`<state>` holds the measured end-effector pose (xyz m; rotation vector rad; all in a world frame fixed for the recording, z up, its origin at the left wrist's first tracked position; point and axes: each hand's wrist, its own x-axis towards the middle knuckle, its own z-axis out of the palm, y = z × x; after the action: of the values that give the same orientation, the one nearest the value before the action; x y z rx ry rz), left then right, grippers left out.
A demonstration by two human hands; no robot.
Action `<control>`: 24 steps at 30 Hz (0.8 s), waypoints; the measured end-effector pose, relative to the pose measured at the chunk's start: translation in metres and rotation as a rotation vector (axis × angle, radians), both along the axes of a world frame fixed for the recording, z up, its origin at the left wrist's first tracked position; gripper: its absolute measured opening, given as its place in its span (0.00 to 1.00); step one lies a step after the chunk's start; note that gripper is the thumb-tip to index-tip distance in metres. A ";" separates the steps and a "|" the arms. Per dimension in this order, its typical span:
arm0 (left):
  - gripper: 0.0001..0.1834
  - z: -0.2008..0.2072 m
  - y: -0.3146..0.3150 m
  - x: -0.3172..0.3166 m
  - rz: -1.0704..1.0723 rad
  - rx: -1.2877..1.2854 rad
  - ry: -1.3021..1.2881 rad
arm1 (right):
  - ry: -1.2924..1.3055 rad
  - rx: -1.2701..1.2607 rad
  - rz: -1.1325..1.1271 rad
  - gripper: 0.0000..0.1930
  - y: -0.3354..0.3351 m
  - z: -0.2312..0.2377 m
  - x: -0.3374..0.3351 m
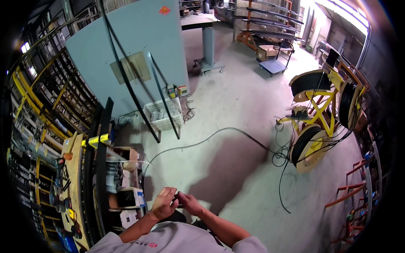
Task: The person uses an orange mallet to seat a metal piece into a CNC machine, operates the machine's control panel, and then assembles black metal extrusions at a workbench using a drill and mounting brackets.
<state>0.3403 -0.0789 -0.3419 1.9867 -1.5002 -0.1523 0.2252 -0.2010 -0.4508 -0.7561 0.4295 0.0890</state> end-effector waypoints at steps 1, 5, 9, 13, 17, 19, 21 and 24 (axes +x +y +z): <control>0.24 -0.007 -0.020 0.015 -0.029 0.005 -0.080 | 0.026 0.005 0.086 0.38 -0.022 0.041 0.017; 0.24 -0.060 -0.107 0.065 -0.110 -0.109 -0.184 | -0.053 0.606 -0.037 0.49 -0.103 0.023 0.083; 0.16 -0.101 -0.199 0.168 -0.092 -0.168 -0.034 | -0.329 0.753 -0.034 0.46 -0.226 0.060 0.136; 0.12 -0.212 -0.315 0.260 -0.036 0.126 -0.029 | -0.358 0.411 -0.203 0.31 -0.385 0.093 0.184; 0.09 -0.167 -0.459 0.333 -0.437 0.200 0.388 | -0.086 0.241 -0.742 0.18 -0.497 0.110 0.205; 0.08 -0.128 -0.540 0.373 -0.598 0.257 0.293 | -0.012 0.267 -0.818 0.16 -0.533 0.129 0.209; 0.07 -0.077 -0.616 0.389 -0.718 0.305 -0.168 | 0.045 0.305 -0.879 0.15 -0.563 0.119 0.215; 0.07 -0.037 -0.699 0.427 -0.691 0.150 -0.058 | 0.140 0.387 -0.920 0.14 -0.614 0.077 0.234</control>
<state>0.7671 -0.7779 -0.3787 1.5039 -2.2138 -0.5082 0.4593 -0.8145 -0.3739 -0.1215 0.8295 -0.6249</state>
